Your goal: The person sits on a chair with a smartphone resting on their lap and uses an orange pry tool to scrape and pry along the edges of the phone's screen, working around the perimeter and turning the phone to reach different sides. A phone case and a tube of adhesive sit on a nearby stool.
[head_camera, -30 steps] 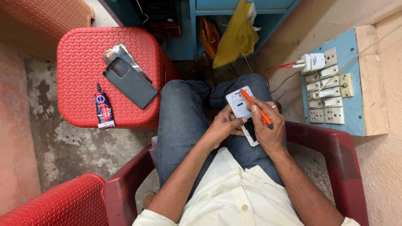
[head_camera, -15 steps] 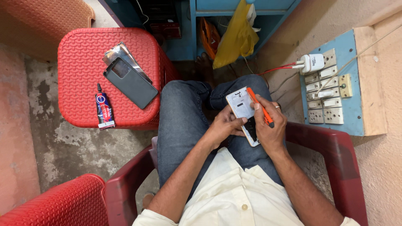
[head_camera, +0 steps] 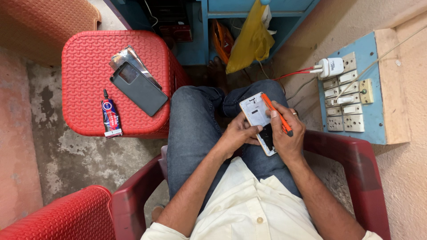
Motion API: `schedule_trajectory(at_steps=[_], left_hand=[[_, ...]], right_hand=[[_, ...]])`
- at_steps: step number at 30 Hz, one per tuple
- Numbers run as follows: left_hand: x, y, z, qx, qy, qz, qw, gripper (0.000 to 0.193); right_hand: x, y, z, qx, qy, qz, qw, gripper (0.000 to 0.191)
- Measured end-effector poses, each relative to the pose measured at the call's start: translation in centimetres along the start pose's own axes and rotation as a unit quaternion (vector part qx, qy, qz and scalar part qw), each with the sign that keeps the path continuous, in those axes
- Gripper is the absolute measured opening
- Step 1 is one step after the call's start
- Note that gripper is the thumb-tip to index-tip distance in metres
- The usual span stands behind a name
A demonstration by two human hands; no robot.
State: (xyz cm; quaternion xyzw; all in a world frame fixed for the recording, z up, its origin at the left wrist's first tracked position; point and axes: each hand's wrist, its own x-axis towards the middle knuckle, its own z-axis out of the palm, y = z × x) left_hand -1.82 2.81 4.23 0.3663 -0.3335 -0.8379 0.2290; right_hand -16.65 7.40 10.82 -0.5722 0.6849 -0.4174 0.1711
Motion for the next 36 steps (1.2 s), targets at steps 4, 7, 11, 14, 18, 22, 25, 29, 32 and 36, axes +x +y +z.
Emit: schedule_trajectory(at_steps=[4,7,11,14,18,22,25,29,32,36], left_hand=[[-0.1,0.4,0.0,0.004,0.010,0.001,1.000,0.054],[-0.1,0.5,-0.1,0.009,0.025,0.004,1.000,0.053],[-0.1,0.4,-0.2,-0.011,0.033,0.018,0.999,0.052],[-0.1,0.4,-0.5,-0.025,0.019,0.024,0.999,0.050],[0.0,0.3,-0.5,-0.026,0.028,0.020,0.999,0.053],[0.3,0.2,-0.3,-0.027,0.067,0.068,0.995,0.073],[0.4,0.2,-0.6,-0.024,0.067,0.112,0.991,0.082],[0.4,0.2,-1.0,-0.047,0.074,0.113,0.990,0.068],[0.5,0.1,-1.1,-0.056,0.105,0.095,0.988,0.057],[0.7,-0.4,-1.0,-0.081,0.139,0.126,0.979,0.055]], right_hand=[[0.1,-0.1,0.0,0.006,-0.004,0.000,1.000,0.026],[0.0,-0.2,-0.1,0.030,-0.013,0.041,0.999,0.027],[0.1,-0.2,-0.2,0.015,-0.023,0.016,0.999,0.027],[0.1,-0.2,-0.3,0.012,-0.028,0.004,1.000,0.026],[0.1,-0.3,-0.4,0.016,-0.033,-0.004,0.999,0.027],[0.1,-0.5,-0.4,0.019,-0.037,-0.004,0.999,0.027],[0.1,-0.6,-0.3,0.010,-0.038,-0.019,0.999,0.026],[0.0,-0.8,-0.1,-0.012,-0.019,-0.078,0.997,0.026],[-0.2,-0.9,-0.2,-0.033,-0.009,-0.102,0.994,0.026],[-0.2,-1.0,-0.2,-0.039,0.006,-0.108,0.993,0.026]])
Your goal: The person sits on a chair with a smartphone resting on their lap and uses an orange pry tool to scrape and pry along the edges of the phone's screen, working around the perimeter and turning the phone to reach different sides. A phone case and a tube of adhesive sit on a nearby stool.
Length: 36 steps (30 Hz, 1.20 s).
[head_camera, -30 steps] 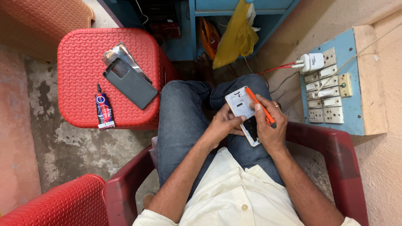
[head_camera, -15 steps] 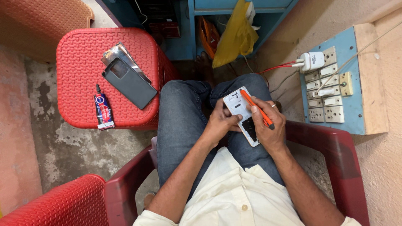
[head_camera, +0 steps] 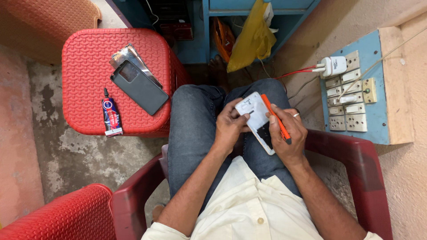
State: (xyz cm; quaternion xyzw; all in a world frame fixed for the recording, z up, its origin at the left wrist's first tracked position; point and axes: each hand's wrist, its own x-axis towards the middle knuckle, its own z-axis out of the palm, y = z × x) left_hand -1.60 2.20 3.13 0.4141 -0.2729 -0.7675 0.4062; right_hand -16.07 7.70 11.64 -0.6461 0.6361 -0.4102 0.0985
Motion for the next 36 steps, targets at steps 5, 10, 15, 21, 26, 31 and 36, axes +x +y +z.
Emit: schedule_trajectory(at_steps=[5,10,15,21,26,31,36], left_hand=[[0.3,0.1,-0.2,-0.015,0.047,-0.002,0.999,0.051],[0.1,0.6,-0.2,0.027,-0.014,-0.091,0.995,0.055],[-0.2,1.1,-0.7,0.015,-0.081,-0.168,0.982,0.047],[-0.2,0.4,-0.3,-0.062,-0.064,-0.103,0.991,0.041],[-0.8,0.6,-0.5,-0.040,-0.112,-0.157,0.980,0.037],[-0.8,0.7,-0.4,-0.014,-0.132,-0.167,0.977,0.029],[-0.7,0.6,-0.4,0.012,-0.129,-0.183,0.974,0.033]], right_hand=[[0.0,0.1,0.2,0.006,-0.014,-0.002,1.000,0.026],[0.0,0.5,0.3,0.027,-0.007,0.032,0.999,0.025],[0.3,1.0,-0.2,-0.024,0.014,0.002,1.000,0.025],[0.0,0.1,0.2,0.019,-0.024,-0.017,0.999,0.026],[0.2,0.1,0.6,0.106,-0.086,0.015,0.991,0.026],[-0.1,0.5,0.3,0.116,-0.094,0.033,0.988,0.025],[-0.1,0.7,0.2,0.139,-0.096,0.034,0.985,0.024]])
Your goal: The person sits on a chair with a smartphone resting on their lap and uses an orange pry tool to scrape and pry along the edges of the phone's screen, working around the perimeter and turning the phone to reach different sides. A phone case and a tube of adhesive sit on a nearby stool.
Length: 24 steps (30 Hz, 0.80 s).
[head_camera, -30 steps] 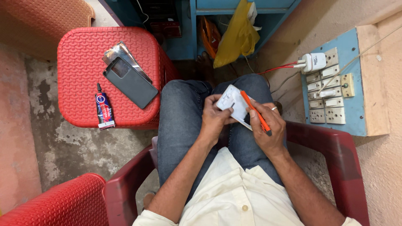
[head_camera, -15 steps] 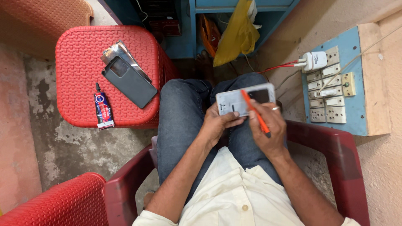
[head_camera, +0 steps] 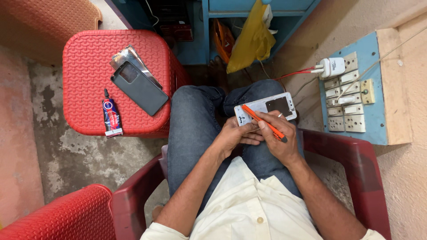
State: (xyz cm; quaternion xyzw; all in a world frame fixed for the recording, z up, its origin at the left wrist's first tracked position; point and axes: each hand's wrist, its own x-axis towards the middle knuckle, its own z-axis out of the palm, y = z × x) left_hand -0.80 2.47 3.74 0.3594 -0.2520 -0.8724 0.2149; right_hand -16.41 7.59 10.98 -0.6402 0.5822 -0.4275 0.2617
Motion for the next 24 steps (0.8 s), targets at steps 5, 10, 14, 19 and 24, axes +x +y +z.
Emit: schedule_trajectory(at_steps=[5,10,14,19,24], left_hand=[[-0.08,-0.08,0.03,0.025,0.002,0.039,0.999,0.036],[-0.07,0.31,-0.18,0.003,0.020,0.060,0.998,0.037],[-0.24,0.37,-0.28,-0.013,0.008,0.050,0.999,0.034],[-0.53,0.41,-0.18,0.034,0.022,0.007,0.999,0.034],[-0.55,0.37,-0.22,0.051,0.025,-0.014,0.998,0.035]], right_hand=[[0.03,0.12,0.05,0.018,0.000,-0.003,1.000,0.025],[-0.07,0.18,0.06,0.006,0.017,0.016,1.000,0.025],[-0.27,-0.04,0.25,-0.016,0.017,0.015,1.000,0.024],[-0.25,-0.32,0.21,-0.037,0.014,0.011,0.999,0.022],[-0.17,-0.69,0.34,-0.062,0.014,-0.028,0.998,0.019]])
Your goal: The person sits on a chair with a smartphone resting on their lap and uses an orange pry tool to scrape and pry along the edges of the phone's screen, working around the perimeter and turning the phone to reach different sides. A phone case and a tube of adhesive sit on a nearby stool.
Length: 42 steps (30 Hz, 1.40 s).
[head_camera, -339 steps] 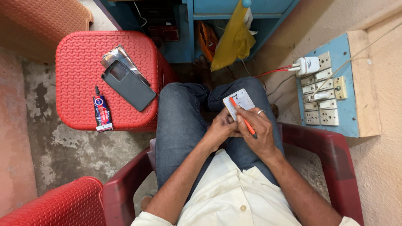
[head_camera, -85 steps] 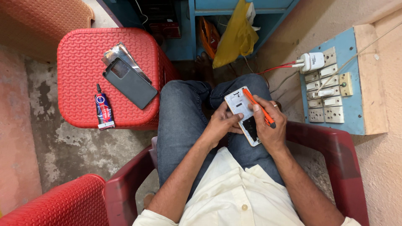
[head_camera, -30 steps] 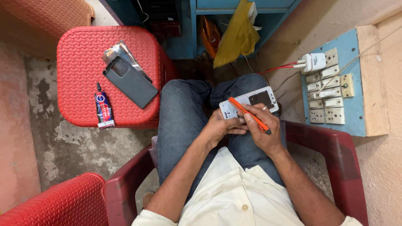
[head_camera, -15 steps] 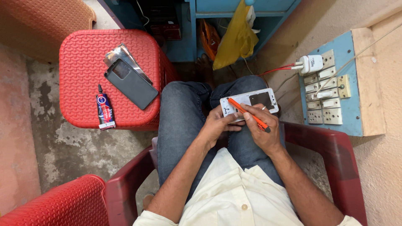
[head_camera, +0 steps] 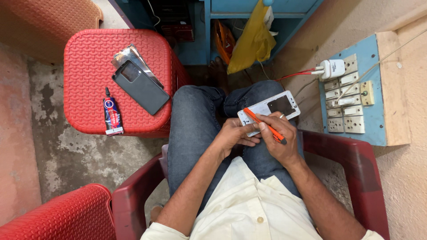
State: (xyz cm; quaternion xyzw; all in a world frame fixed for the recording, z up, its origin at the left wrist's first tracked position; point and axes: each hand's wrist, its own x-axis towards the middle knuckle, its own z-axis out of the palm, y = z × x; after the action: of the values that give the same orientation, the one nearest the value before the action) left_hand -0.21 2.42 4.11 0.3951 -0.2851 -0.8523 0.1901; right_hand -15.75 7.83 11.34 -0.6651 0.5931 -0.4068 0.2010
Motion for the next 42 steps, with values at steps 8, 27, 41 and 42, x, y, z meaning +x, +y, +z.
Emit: schedule_trajectory(at_steps=[8,27,41,42], left_hand=[[0.3,-0.4,-0.4,-0.010,-0.016,0.007,1.000,0.032],[0.4,-0.4,-0.5,0.006,-0.002,0.000,1.000,0.028],[0.7,-0.7,-0.7,-0.008,-0.021,0.014,1.000,0.027],[0.7,-0.6,-0.6,-0.008,-0.020,0.014,1.000,0.027]], right_hand=[[0.1,-0.2,0.0,-0.002,-0.007,-0.008,1.000,0.019],[-0.1,0.2,0.2,0.011,-0.033,-0.015,0.999,0.022],[0.1,0.1,-0.1,0.052,-0.040,0.025,0.998,0.023],[0.0,-0.1,0.0,0.052,-0.034,0.041,0.997,0.022]])
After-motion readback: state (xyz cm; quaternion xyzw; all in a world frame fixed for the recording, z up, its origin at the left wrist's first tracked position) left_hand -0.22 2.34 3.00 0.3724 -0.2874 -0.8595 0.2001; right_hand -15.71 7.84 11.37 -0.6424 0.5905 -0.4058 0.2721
